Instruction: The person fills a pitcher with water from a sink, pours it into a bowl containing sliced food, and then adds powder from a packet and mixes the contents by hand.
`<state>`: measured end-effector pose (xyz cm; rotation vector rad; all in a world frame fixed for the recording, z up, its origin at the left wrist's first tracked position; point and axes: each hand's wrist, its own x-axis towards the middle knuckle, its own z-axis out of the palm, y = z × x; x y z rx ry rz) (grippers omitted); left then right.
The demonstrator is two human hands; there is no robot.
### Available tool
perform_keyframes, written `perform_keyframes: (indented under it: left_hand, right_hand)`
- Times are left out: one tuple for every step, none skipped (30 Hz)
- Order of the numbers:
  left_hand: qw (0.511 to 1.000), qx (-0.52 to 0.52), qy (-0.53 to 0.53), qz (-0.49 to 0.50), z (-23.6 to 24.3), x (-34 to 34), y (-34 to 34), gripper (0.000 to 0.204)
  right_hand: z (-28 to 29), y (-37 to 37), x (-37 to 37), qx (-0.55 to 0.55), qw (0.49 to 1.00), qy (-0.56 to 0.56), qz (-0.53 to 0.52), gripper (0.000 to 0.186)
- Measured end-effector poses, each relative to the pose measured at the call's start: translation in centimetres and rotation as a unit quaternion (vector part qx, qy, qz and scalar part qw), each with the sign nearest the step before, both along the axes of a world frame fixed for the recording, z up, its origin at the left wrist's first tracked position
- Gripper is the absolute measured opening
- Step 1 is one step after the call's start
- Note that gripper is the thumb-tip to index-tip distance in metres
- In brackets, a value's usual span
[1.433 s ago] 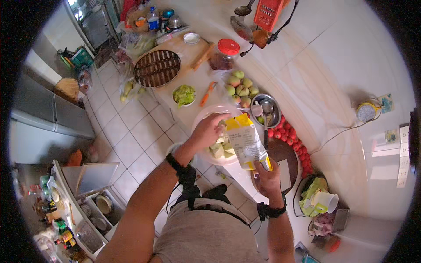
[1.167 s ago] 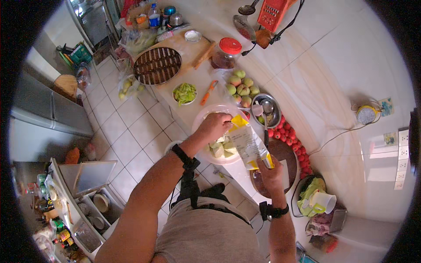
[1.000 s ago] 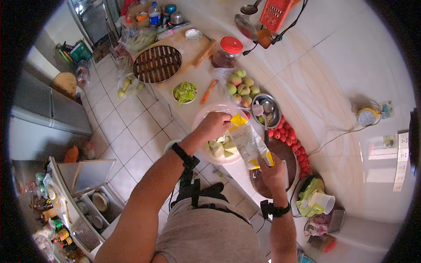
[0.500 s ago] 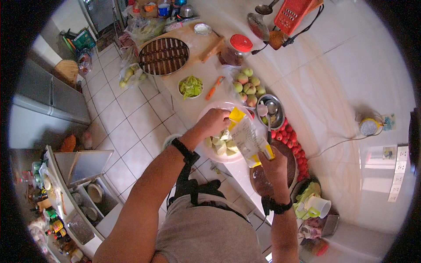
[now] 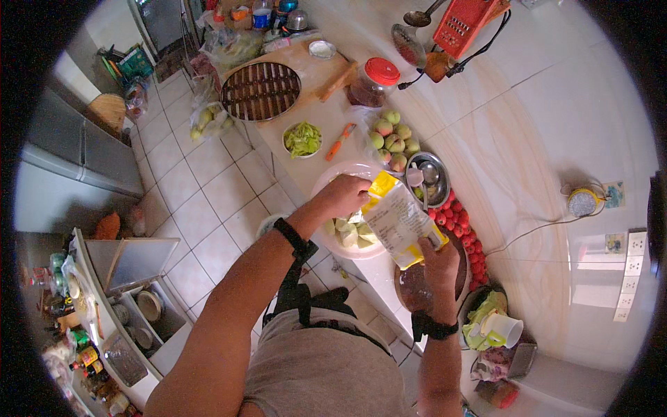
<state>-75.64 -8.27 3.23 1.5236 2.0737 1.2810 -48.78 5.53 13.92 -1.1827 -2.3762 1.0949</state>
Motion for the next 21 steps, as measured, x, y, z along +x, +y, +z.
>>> perform_keyframes:
  left_hand:
    - [0.999,-0.014,-0.033,0.003,0.0,0.4,-0.1,0.02]
    - [0.997,-0.028,-0.066,0.006,0.1,0.6,-0.2,0.021]
    - [0.997,-0.028,-0.067,0.004,0.2,0.6,-0.2,0.021]
    - [0.998,-0.032,-0.054,0.01,-0.4,0.4,-0.8,0.021]
    - [0.999,-0.032,-0.039,0.017,-0.4,0.0,-0.9,0.022]
    - [0.999,-0.031,-0.038,0.02,-0.4,-0.3,-0.9,0.022]
    - [0.998,-0.037,-0.036,0.022,-0.7,0.1,-0.9,0.023]
    - [0.998,-0.044,-0.034,0.025,-1.0,0.4,-1.1,0.023]
    - [0.998,-0.045,-0.037,0.025,-1.3,0.7,-1.3,0.023]
    - [0.998,-0.044,-0.034,0.029,-1.4,0.4,-1.2,0.024]
    - [0.998,-0.042,-0.032,0.033,-1.4,0.1,-1.2,0.025]
    - [0.998,-0.04,-0.03,0.037,-1.4,-0.4,-1.1,0.025]
    - [0.997,-0.041,-0.049,0.032,-1.3,-0.2,-1.2,0.026]
    - [0.997,-0.041,-0.066,0.027,-1.1,0.1,-1.3,0.028]
    - [0.996,-0.043,-0.07,0.025,-1.0,0.7,-1.7,0.028]
    - [0.994,-0.046,-0.098,0.017,-0.7,0.7,-1.6,0.029]
    - [0.99,-0.054,-0.129,0.015,-0.6,0.5,-1.9,0.03]
    - [0.994,-0.047,-0.103,0.009,-0.5,0.1,-2.1,0.034]
    - [0.993,-0.052,-0.105,0.01,-0.4,0.3,-2.6,0.034]
    - [0.994,-0.059,-0.095,0.001,0.7,0.4,-1.9,0.037]
    - [0.994,-0.066,-0.084,-0.008,1.7,0.7,-1.2,0.04]
  right_hand:
    - [-0.5,0.2,0.2,0.0,1.0,-0.001,-0.002,0.027]
    - [-1.0,0.5,0.4,0.026,1.0,-0.009,0.0,0.027]
    - [-1.3,0.8,0.6,0.053,0.998,-0.018,0.001,0.028]
    - [-0.8,-0.2,0.2,0.049,0.999,-0.019,0.004,0.028]
    - [0.6,-1.3,-0.7,0.076,0.997,-0.027,0.002,0.028]
    - [1.4,-1.8,-1.4,0.104,0.994,-0.033,0.001,0.029]
    - [1.2,-1.8,-1.4,0.103,0.994,-0.037,0.002,0.029]
    - [1.1,-1.7,-1.4,0.095,0.994,-0.047,0.014,0.03]
    - [0.9,-1.7,-1.3,0.087,0.994,-0.058,0.026,0.031]
    - [1.0,-1.8,-1.8,0.106,0.99,-0.081,0.037,0.031]
    - [1.4,-1.9,-2.1,0.109,0.99,-0.079,0.04,0.031]
    - [1.9,-2.1,-2.3,0.11,0.993,-0.038,0.028,0.032]
    - [2.1,-2.5,-1.8,0.109,0.994,-0.003,0.01,0.034]
    - [1.3,-2.2,-1.5,0.108,0.994,-0.007,0.008,0.034]
    - [0.0,-1.5,-1.0,0.091,0.995,-0.016,0.031,0.033]
    - [-0.3,-0.7,-1.2,0.08,0.995,-0.019,0.053,0.033]
    - [0.8,-1.6,-2.1,0.08,0.995,-0.016,0.057,0.033]
    - [2.2,-2.7,-2.8,0.031,0.998,0.041,0.039,0.03]
    - [2.8,-3.7,-2.8,-0.022,0.995,0.092,0.017,0.027]
    - [1.7,-2.4,-1.8,-0.017,0.995,0.093,0.01,0.027]
    - [-0.6,0.0,-0.2,-0.037,0.998,0.055,-0.003,0.027]
